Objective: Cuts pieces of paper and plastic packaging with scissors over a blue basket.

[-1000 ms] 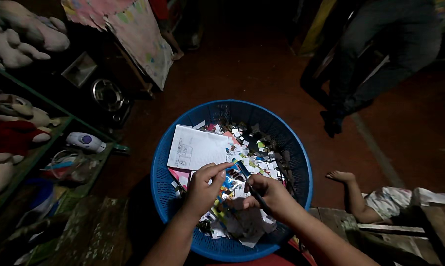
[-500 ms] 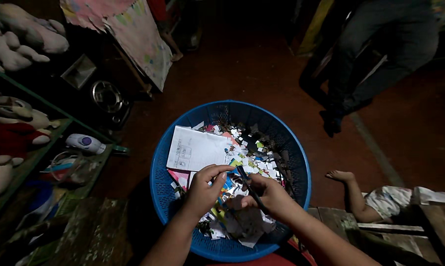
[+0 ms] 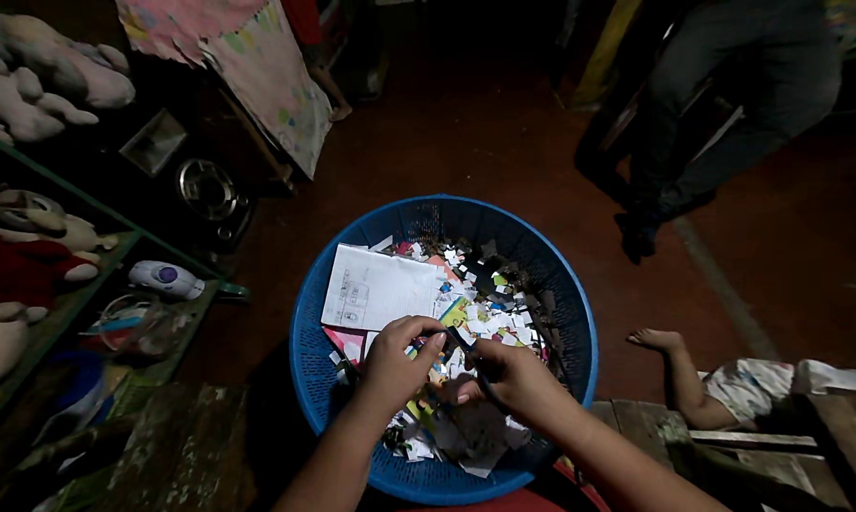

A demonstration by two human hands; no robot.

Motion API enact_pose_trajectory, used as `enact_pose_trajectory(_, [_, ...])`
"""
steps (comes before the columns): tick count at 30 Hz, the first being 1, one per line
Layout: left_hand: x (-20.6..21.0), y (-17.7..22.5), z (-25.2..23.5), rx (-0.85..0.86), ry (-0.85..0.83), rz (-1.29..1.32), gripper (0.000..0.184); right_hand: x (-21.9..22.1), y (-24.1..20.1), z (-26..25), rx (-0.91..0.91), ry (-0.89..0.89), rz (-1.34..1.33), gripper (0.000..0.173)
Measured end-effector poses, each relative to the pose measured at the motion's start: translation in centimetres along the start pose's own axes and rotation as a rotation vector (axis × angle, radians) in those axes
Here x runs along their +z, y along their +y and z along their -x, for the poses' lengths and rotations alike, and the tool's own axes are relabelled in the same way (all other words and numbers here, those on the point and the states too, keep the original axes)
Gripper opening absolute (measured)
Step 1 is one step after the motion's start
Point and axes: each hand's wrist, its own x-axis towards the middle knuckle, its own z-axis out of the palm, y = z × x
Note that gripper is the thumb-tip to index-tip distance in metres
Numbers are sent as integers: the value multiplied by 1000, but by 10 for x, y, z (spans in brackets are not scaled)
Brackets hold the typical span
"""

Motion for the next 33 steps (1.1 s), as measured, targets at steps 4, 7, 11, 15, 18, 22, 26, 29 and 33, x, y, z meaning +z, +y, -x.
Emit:
enact_pose_trajectory(4, [2, -5, 0, 33, 57, 0, 24, 1, 1, 0, -16, 5, 12, 53])
enact_pose_trajectory(7, [2, -4, 1, 31, 56, 23, 23, 1, 2, 0, -31, 5, 39, 53])
enact_pose_trajectory(11, [2, -5, 2, 34, 61, 39, 21, 1, 1, 0, -25, 4, 52, 52])
enact_pose_trajectory(15, [1, -4, 1, 39, 45, 32, 23, 1, 0, 1, -26, 5, 68, 51])
enact_pose_trajectory(18, [-1, 2, 1, -10, 19, 46, 30, 0, -2, 1, -20, -22, 84, 50])
enact_pose_trajectory(22, [-1, 0, 0, 43, -13, 16, 37, 0, -2, 0, -41, -57, 147, 50])
enact_pose_trajectory(26, [1, -1, 2, 70, -25, -31, 20, 1, -2, 1, -49, -75, 184, 45])
enact_pose_trajectory(29, [1, -1, 3, 44, 15, 39, 17, 1, -4, 1, -34, -108, 199, 40])
enact_pose_trajectory(33, [1, 1, 0, -97, 155, 255, 13, 2, -8, 0, -3, -138, 259, 50])
